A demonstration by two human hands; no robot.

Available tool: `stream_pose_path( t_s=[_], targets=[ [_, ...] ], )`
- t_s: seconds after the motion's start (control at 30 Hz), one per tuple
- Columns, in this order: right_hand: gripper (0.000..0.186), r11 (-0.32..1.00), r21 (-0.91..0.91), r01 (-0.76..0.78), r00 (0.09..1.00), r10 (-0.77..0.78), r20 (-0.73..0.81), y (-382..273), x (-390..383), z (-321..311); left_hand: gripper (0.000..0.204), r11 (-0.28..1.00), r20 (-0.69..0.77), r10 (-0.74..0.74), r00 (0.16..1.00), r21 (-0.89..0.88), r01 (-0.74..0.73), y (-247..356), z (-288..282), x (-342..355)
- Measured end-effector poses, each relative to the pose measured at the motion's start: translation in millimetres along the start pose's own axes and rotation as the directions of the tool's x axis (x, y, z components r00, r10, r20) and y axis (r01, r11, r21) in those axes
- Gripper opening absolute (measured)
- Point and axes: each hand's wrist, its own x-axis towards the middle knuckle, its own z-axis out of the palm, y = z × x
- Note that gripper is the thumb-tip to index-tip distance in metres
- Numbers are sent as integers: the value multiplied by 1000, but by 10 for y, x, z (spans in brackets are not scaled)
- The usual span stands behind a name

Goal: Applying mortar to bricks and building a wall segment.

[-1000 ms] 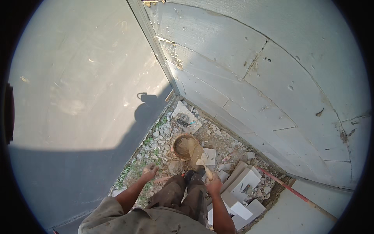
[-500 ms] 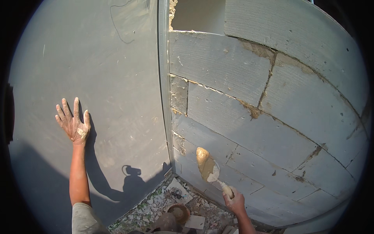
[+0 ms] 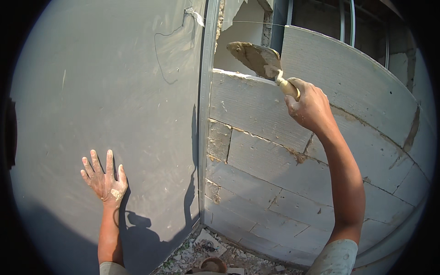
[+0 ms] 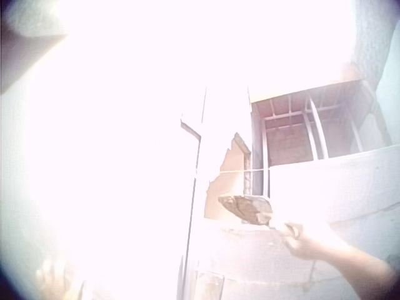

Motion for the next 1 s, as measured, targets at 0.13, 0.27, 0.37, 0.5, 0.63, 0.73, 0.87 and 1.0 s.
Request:
stream_pose_path(
  t_s=[0.13, 0.27, 0.37, 0.5, 0.63, 0.73, 0.87, 1.0],
  targets=[
    [28, 909, -393, 140, 986, -163, -26, -262, 703, 124, 58, 999, 82, -24, 996, -43, 27, -11, -5, -58],
    [28, 819, -523, 237, 970, -228, 81, -522, 1045, 347, 56, 999, 140, -5, 990, -49, 12, -75, 34, -119],
    [12, 779, -537, 324, 932, -359, 40, -669, 1112, 522, 55, 1000, 110, 25, 994, -20, -23, -95, 39, -112],
    [14, 749, -568, 341, 935, -335, 119, -822, 1116, 678, 55, 999, 107, 42, 993, -16, -41, -121, 49, -124],
    [15, 703, -570, 426, 886, -450, 108, -746, 1147, 805, 54, 999, 128, 49, 991, -14, -48, -81, 10, -81],
    [15, 656, -630, 416, 909, -328, 259, -857, 1115, 679, 51, 998, 112, 51, 992, -32, -48, -101, 78, -129],
    [13, 629, -662, 409, 913, -286, 292, -843, 981, 388, 50, 999, 120, 27, 992, -38, -23, -97, -13, -99],
    [13, 621, -696, 361, 933, -246, 264, -949, 1011, 200, 50, 999, 104, 36, 994, -34, -33, -96, 23, -103]
  ],
)
